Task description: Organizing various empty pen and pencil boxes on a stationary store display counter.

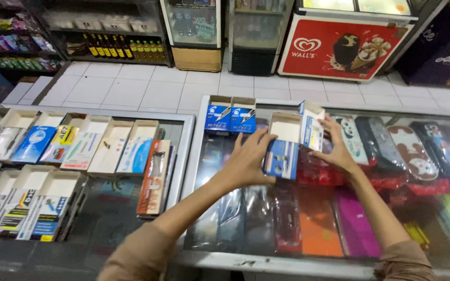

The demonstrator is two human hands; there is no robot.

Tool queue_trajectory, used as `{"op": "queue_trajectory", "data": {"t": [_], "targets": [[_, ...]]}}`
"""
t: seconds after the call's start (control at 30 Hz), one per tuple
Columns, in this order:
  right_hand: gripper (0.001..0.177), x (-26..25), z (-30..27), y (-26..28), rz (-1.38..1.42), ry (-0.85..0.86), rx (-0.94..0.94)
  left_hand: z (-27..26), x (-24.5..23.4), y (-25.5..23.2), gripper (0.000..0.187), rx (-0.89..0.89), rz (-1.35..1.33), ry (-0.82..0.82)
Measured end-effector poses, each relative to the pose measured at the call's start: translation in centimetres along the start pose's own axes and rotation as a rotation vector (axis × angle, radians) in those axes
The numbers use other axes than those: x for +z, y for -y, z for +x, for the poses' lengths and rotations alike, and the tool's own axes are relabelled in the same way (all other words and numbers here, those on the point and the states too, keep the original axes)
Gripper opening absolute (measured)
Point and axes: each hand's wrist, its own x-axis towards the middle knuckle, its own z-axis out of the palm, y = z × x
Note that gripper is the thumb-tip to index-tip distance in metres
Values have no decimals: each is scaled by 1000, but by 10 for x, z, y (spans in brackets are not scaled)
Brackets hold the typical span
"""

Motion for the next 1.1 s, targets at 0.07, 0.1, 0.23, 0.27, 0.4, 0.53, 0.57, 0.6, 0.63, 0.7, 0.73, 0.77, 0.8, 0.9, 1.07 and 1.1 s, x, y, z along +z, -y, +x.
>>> {"op": "queue_trajectory", "data": {"t": [0.07, 0.1, 0.23, 0.27, 0.4, 0.53, 0.57, 0.6, 0.63, 0.7, 0.73, 0.77, 0.8, 0.9, 1.07, 1.1], "targets": [[108, -2, 11, -14, 10, 29, 5, 41, 22, 29, 112, -44, 44, -32], [109, -1, 14, -21, 17, 56, 15, 59, 34, 44, 112, -83, 84, -60], [104, -2, 36, -33, 54, 55, 3, 95, 39, 83, 110, -149, 213, -44], [107, -1, 41, -38, 26, 74, -15, 99, 41, 94, 109, -158, 244, -41], [113, 9, 56, -63, -116, 152, -119, 104, 48, 120, 108, -212, 261, 5], [113, 11, 57, -48, -206, 177, -127, 98, 45, 125, 108, -218, 233, 8], [113, 11, 56, -45, -235, 193, -115, 96, 42, 123, 107, -204, 226, 9], [113, 10, 58, -41, -266, 208, -106, 95, 38, 121, 107, -189, 219, 7], [113, 12, 58, -41, -266, 208, -104, 93, 40, 121, 107, -188, 218, 9], [115, 14, 60, -41, -277, 222, -80, 91, 40, 124, 106, -168, 259, 24], [115, 14, 61, -39, -276, 222, -78, 92, 40, 124, 106, -168, 259, 25], [114, 13, 61, -37, -278, 233, -67, 92, 40, 124, 107, -164, 260, 30], [113, 13, 62, -35, -279, 243, -54, 92, 40, 124, 107, -160, 262, 35], [114, 14, 64, -31, -270, 253, -53, 92, 39, 123, 108, -156, 278, 30], [113, 14, 64, -26, -290, 258, -53, 91, 40, 125, 109, -154, 260, 25], [112, 14, 64, -25, -294, 258, -52, 91, 41, 126, 110, -154, 263, 27]]}}
